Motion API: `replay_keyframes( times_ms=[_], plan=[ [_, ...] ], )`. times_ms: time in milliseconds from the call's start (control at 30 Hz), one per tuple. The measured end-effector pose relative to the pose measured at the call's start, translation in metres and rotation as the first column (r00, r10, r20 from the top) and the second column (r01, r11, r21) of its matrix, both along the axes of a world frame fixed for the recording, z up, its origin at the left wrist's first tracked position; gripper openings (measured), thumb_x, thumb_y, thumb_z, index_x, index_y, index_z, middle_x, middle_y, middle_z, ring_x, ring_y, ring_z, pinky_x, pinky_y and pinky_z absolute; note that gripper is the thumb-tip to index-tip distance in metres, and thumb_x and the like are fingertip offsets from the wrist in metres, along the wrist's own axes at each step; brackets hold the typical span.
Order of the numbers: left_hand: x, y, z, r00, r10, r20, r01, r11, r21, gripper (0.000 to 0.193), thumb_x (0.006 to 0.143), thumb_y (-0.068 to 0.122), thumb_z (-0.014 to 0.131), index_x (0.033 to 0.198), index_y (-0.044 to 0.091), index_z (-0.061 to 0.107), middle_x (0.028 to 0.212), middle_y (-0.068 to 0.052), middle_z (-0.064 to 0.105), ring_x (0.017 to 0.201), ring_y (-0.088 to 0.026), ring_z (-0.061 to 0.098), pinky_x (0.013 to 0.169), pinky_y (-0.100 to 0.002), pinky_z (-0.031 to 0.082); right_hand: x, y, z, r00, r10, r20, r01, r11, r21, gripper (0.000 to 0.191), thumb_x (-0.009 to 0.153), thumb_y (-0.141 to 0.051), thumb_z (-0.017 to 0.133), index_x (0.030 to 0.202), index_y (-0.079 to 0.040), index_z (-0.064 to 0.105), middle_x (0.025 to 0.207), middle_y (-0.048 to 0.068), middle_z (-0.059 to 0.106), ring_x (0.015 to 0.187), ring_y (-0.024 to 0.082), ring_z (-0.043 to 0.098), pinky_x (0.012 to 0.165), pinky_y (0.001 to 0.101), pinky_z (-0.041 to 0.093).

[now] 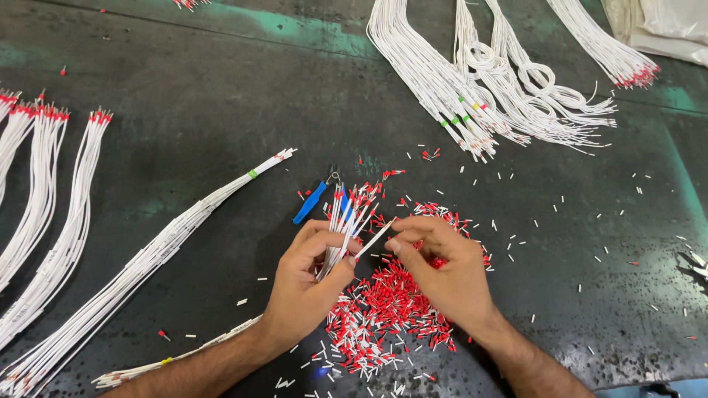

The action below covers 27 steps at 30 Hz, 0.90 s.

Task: The person picks small red and white wire offcuts one at a time from a pile on the workbench and aligns them into a straight bundle held in the other hand, occasionally using blue-handled pliers and setting completed bundles with other finished wire harnesses on the table.

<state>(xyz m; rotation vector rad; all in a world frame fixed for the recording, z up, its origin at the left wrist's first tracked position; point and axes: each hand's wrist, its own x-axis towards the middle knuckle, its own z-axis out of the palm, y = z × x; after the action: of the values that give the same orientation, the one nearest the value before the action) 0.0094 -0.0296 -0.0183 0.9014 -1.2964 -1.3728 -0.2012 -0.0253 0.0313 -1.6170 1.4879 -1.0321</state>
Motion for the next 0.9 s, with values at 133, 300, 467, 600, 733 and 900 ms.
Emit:
replay_keyframes(
  times_ms=[133, 300, 467, 600, 733, 900],
  plan=[
    [0.0, 0.0, 0.001, 1.0, -0.01, -0.016, 0.01, 1.0, 0.021, 0.023, 0.083, -0.005, 0.067, 0.104, 0.004, 0.07, 0.109, -0.002, 0.053, 0.074, -0.005, 0.056, 0.06, -0.023, 0.046, -0.009, -0.005, -0.003, 0.992, -0.107, 0.07, 0.093, 0.979, 0.18, 0.02, 0.09, -0.007, 0.078, 0.108, 0.001, 0.077, 0.082, 0.008, 0.075, 0.057, 0.004, 0.056, 0.05, 0.0223, 0.044],
    [-0.002, 0.0, 0.0, 1.0, -0.006, -0.021, 0.006, 1.0, -0.018, 0.027, 0.085, -0.008, 0.065, 0.108, 0.004, 0.068, 0.108, -0.002, 0.052, 0.074, -0.003, 0.054, 0.06, -0.023, 0.044, -0.013, -0.011, -0.004, 0.961, -0.124, 0.249, 0.091, 0.986, 0.139, 0.029, 0.086, -0.005, 0.075, 0.115, -0.002, 0.073, 0.096, 0.003, 0.079, 0.06, 0.003, 0.056, 0.055, 0.0198, 0.048],
    [-0.002, 0.0, 0.001, 0.999, -0.034, -0.04, 0.034, 0.999, -0.001, 0.03, 0.086, -0.008, 0.064, 0.113, 0.004, 0.066, 0.107, -0.001, 0.05, 0.073, -0.003, 0.051, 0.059, -0.023, 0.041, -0.016, -0.01, -0.008, 0.917, -0.111, 0.382, 0.07, 0.99, 0.12, 0.024, 0.094, -0.007, 0.072, 0.116, 0.001, 0.075, 0.088, 0.008, 0.075, 0.064, 0.006, 0.06, 0.06, 0.0228, 0.051],
    [-0.002, -0.001, 0.003, 0.994, -0.067, -0.087, 0.07, 0.997, 0.034, 0.025, 0.086, -0.008, 0.063, 0.107, 0.005, 0.062, 0.106, -0.001, 0.049, 0.076, -0.003, 0.056, 0.061, -0.023, 0.043, -0.017, -0.006, -0.008, 0.925, -0.11, 0.365, 0.075, 0.991, 0.109, 0.023, 0.096, -0.008, 0.071, 0.116, 0.002, 0.075, 0.092, 0.008, 0.07, 0.063, 0.007, 0.056, 0.059, 0.0233, 0.048],
    [-0.002, -0.002, 0.001, 0.996, -0.078, -0.046, 0.079, 0.997, 0.018, 0.018, 0.085, -0.008, 0.065, 0.099, 0.004, 0.062, 0.107, -0.002, 0.051, 0.077, -0.004, 0.055, 0.063, -0.024, 0.044, -0.017, -0.007, -0.007, 0.933, -0.084, 0.351, 0.058, 0.995, 0.084, 0.021, 0.096, -0.01, 0.069, 0.112, 0.002, 0.074, 0.106, 0.011, 0.076, 0.064, 0.008, 0.06, 0.061, 0.0237, 0.053],
    [-0.002, -0.002, -0.002, 0.995, -0.096, -0.037, 0.098, 0.994, 0.054, 0.016, 0.083, -0.007, 0.067, 0.095, 0.004, 0.064, 0.107, -0.002, 0.052, 0.077, -0.005, 0.057, 0.064, -0.024, 0.046, -0.016, -0.011, -0.007, 0.898, -0.099, 0.428, 0.051, 0.991, 0.122, 0.026, 0.096, -0.01, 0.067, 0.119, 0.003, 0.07, 0.109, 0.016, 0.078, 0.062, 0.009, 0.06, 0.059, 0.0255, 0.055]
  ],
)
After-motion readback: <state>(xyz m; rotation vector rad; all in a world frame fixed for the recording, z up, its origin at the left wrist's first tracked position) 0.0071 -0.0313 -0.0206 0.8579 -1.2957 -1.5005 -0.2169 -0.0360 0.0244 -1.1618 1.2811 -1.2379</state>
